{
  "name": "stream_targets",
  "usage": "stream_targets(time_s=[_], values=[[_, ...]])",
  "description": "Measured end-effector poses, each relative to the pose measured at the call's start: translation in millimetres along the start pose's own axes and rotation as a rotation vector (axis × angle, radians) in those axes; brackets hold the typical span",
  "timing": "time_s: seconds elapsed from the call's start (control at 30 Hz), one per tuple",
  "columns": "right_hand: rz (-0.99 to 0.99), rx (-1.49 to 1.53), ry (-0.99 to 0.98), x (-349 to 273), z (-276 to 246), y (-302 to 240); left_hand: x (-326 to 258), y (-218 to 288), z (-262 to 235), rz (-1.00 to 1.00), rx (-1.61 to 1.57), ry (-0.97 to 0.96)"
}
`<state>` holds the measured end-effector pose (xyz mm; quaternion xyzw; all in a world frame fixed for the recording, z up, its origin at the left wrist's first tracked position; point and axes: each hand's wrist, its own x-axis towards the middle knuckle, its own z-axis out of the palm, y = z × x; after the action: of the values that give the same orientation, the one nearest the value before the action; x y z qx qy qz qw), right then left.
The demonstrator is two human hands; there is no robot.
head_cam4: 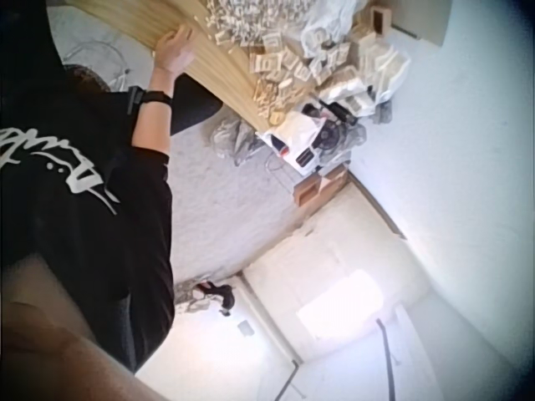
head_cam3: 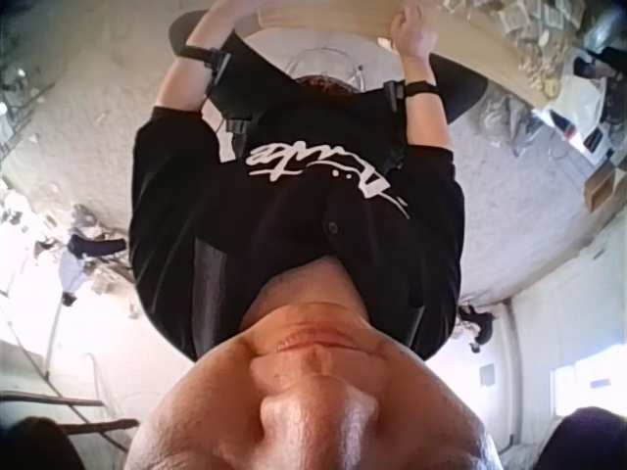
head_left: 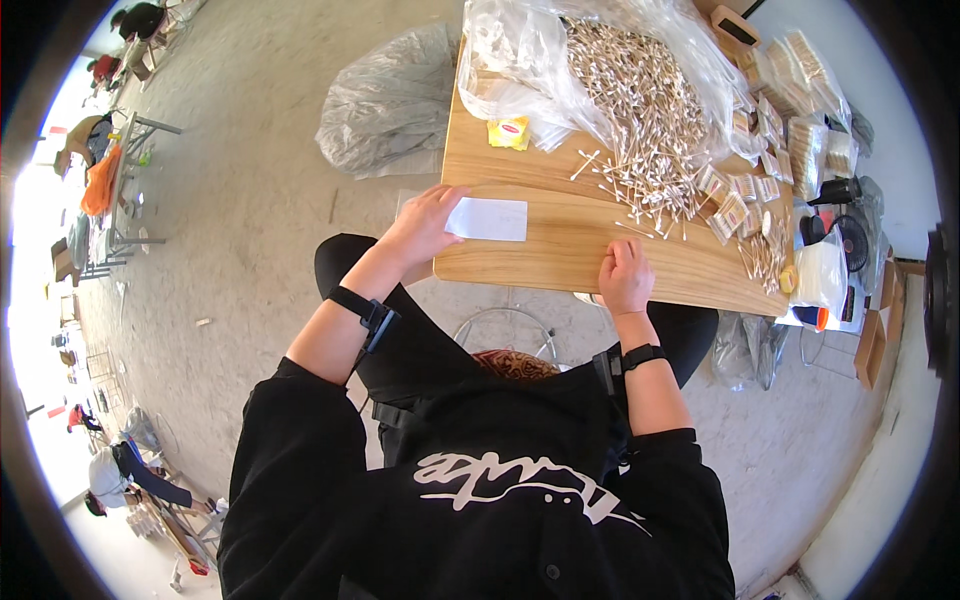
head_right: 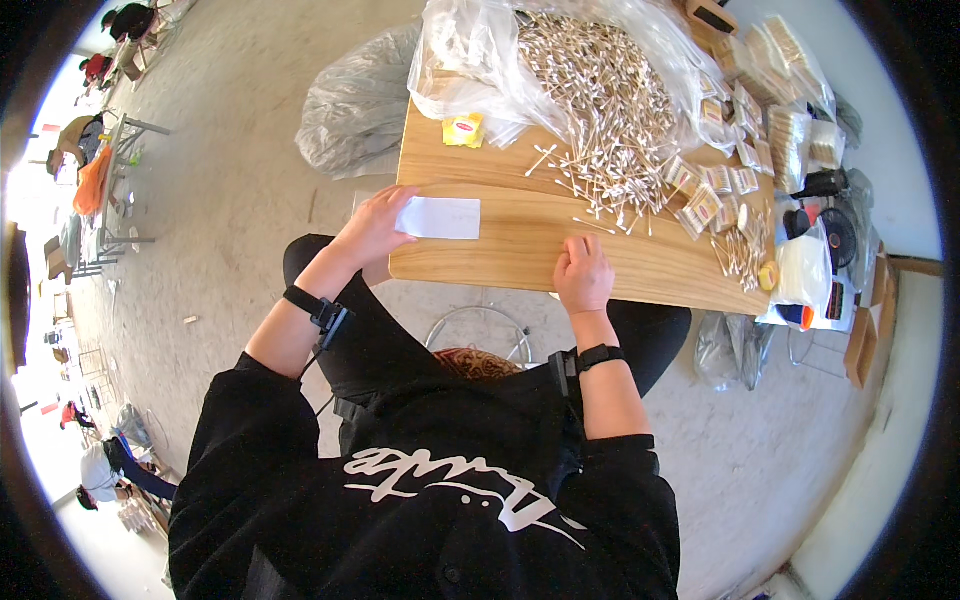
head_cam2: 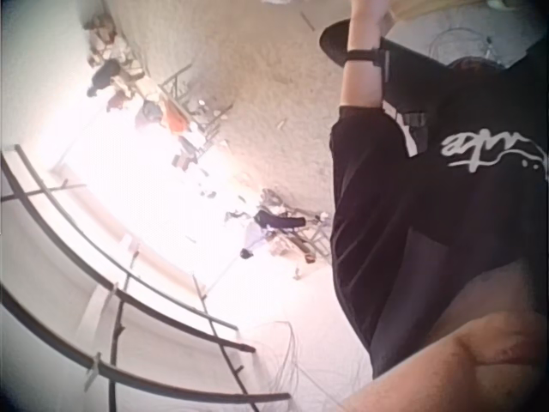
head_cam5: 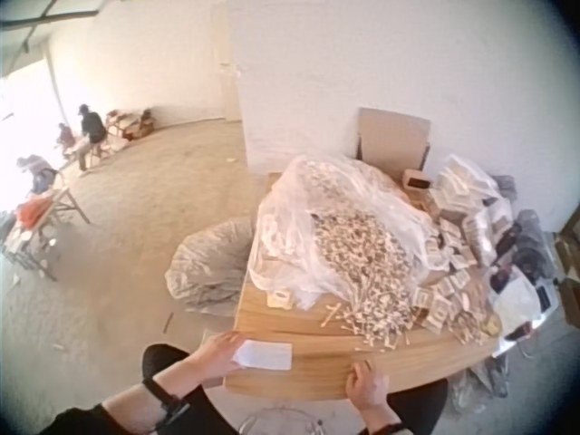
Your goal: Packaging cotton swabs into small plastic packets and sealing them.
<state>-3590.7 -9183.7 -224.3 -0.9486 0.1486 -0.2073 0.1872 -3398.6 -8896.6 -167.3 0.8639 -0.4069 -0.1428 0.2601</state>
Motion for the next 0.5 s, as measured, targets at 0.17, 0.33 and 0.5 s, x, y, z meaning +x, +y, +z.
stream_targets(time_s=[0.17, 0.33, 0.5], values=[[-0.031, -0.014, 0.010, 1, -1, 1, -4, -1, -5, 0.037, 0.054, 0.047], [-0.042, -0.005, 0.005, 2, -1, -1, -9, -13, -6, -0.006, 0.073, 0.007], [-0.036, -0.020, -0.005, 1, 0, 0, -8, -11, 4, -0.011, 0.025, 0.047]])
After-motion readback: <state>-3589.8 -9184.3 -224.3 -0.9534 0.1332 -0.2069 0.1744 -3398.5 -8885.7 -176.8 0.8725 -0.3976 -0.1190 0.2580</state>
